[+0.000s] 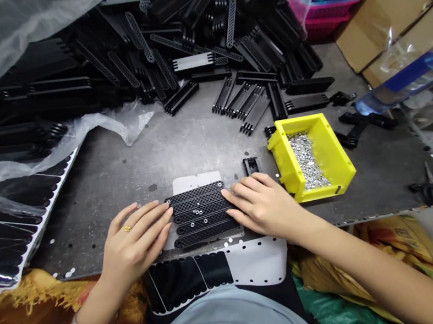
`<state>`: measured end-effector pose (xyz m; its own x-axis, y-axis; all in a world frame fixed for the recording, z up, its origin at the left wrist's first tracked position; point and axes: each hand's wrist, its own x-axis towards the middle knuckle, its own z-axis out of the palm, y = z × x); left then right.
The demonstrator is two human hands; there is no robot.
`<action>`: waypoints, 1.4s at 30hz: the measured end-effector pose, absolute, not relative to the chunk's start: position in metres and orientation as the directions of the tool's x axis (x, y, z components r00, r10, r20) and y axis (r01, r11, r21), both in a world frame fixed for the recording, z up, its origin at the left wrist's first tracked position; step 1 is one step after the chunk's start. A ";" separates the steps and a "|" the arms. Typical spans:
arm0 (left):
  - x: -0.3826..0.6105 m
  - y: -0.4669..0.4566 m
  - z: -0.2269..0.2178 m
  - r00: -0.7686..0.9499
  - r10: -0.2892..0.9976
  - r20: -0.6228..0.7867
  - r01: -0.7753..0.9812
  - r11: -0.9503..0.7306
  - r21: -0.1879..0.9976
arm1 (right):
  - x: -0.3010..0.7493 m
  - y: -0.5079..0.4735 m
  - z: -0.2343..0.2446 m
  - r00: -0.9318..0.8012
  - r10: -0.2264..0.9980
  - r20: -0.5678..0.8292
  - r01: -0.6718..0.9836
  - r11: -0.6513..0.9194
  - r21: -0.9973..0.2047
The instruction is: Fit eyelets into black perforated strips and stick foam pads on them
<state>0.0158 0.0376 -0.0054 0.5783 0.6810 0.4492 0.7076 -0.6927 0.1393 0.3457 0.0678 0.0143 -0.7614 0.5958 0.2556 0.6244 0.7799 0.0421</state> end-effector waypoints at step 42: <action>0.045 0.055 -0.001 0.665 0.588 0.460 0.581 -0.795 0.177 | 0.313 0.050 0.016 -0.667 0.699 0.257 0.741 0.660 0.127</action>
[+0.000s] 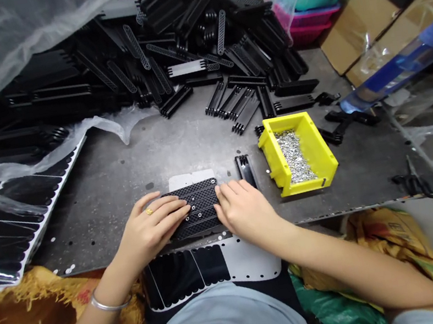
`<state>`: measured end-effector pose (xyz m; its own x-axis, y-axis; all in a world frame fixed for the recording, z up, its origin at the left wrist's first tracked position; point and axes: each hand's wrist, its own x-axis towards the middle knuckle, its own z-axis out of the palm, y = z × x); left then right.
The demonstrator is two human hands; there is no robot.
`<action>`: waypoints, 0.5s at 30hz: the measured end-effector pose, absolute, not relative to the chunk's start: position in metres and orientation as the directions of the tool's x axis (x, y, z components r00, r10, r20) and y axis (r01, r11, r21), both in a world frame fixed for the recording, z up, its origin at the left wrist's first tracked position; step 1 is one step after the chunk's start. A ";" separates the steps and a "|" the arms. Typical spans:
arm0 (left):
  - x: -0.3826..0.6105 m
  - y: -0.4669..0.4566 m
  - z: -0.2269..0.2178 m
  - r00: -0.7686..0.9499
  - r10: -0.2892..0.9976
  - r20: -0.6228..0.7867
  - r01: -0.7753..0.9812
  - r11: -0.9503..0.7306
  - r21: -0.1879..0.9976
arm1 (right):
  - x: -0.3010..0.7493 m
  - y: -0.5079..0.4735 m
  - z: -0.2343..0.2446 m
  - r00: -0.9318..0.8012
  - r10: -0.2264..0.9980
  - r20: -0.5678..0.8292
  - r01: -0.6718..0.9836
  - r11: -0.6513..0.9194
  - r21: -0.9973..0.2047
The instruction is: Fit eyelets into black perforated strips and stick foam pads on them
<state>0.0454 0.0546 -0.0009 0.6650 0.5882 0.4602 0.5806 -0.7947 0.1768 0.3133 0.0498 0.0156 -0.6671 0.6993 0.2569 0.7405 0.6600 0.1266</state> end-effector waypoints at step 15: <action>0.027 0.024 -0.001 0.589 0.625 0.511 0.709 -0.704 0.044 | 0.294 0.072 0.007 -0.727 0.572 0.379 0.548 0.816 -0.182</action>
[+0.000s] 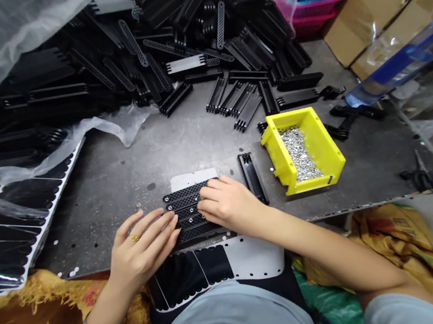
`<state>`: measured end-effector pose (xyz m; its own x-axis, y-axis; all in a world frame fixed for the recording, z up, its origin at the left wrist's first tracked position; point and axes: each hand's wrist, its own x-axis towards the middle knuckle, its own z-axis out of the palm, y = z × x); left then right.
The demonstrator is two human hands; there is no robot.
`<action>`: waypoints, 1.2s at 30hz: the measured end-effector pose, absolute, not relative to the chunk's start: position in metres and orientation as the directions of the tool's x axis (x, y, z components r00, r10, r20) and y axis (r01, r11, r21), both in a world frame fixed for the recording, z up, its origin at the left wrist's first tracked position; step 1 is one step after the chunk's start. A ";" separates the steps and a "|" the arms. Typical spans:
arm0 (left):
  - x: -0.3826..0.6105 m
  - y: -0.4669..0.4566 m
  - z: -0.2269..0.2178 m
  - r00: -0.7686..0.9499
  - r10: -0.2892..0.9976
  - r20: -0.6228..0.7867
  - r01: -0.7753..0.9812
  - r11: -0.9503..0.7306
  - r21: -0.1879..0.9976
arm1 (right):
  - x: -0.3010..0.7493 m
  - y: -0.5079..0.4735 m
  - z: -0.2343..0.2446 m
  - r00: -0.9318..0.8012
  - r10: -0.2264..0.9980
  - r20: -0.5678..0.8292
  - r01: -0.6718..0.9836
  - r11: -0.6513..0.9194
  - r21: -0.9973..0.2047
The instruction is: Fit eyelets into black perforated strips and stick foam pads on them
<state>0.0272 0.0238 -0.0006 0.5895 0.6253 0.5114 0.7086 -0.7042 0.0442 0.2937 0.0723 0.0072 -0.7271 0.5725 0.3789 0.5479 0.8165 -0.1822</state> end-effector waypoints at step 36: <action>0.011 0.035 0.000 0.658 0.602 0.452 0.643 -0.762 0.079 | 0.320 0.073 0.013 -0.644 0.658 0.390 0.647 0.740 -0.183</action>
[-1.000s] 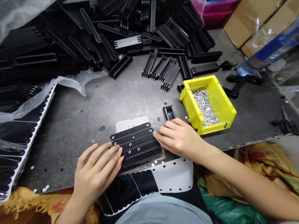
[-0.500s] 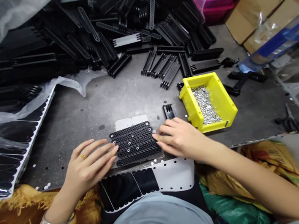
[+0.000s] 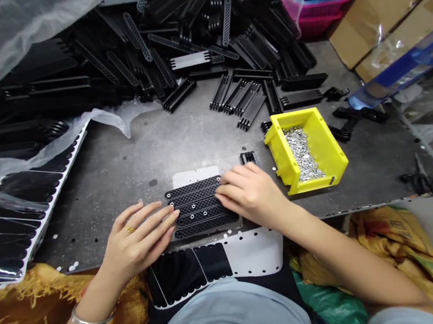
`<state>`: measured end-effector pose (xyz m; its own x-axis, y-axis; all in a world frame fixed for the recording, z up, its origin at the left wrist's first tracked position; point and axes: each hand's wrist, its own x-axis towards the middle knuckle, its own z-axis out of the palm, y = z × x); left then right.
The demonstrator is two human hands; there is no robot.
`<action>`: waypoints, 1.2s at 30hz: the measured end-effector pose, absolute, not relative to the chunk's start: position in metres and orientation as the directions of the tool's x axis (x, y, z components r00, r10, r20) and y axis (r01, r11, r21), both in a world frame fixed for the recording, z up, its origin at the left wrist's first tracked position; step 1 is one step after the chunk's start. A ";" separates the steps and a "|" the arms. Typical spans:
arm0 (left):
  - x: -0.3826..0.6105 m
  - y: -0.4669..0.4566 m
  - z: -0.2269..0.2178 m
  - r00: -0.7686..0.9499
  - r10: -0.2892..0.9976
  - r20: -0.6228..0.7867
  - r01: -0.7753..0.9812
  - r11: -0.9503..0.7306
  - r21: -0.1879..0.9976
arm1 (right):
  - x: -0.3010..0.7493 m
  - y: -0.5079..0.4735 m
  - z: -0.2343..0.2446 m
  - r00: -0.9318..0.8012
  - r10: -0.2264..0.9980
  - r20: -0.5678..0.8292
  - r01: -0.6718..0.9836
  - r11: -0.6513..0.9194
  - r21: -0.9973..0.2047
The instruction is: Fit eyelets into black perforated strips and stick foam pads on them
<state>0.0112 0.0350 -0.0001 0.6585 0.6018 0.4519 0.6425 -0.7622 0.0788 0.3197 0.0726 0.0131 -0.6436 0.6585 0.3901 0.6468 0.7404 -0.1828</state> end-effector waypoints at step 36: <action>0.049 0.017 0.004 0.573 0.707 0.414 0.687 -0.690 0.229 | 0.367 0.047 0.014 -0.838 0.473 0.271 0.479 0.876 -0.050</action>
<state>0.0494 0.0167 0.0043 0.5731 0.7075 0.4135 0.6867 -0.6900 0.2288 0.3674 0.0474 0.0142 -0.8380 0.4734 0.2713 0.4788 0.8765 -0.0501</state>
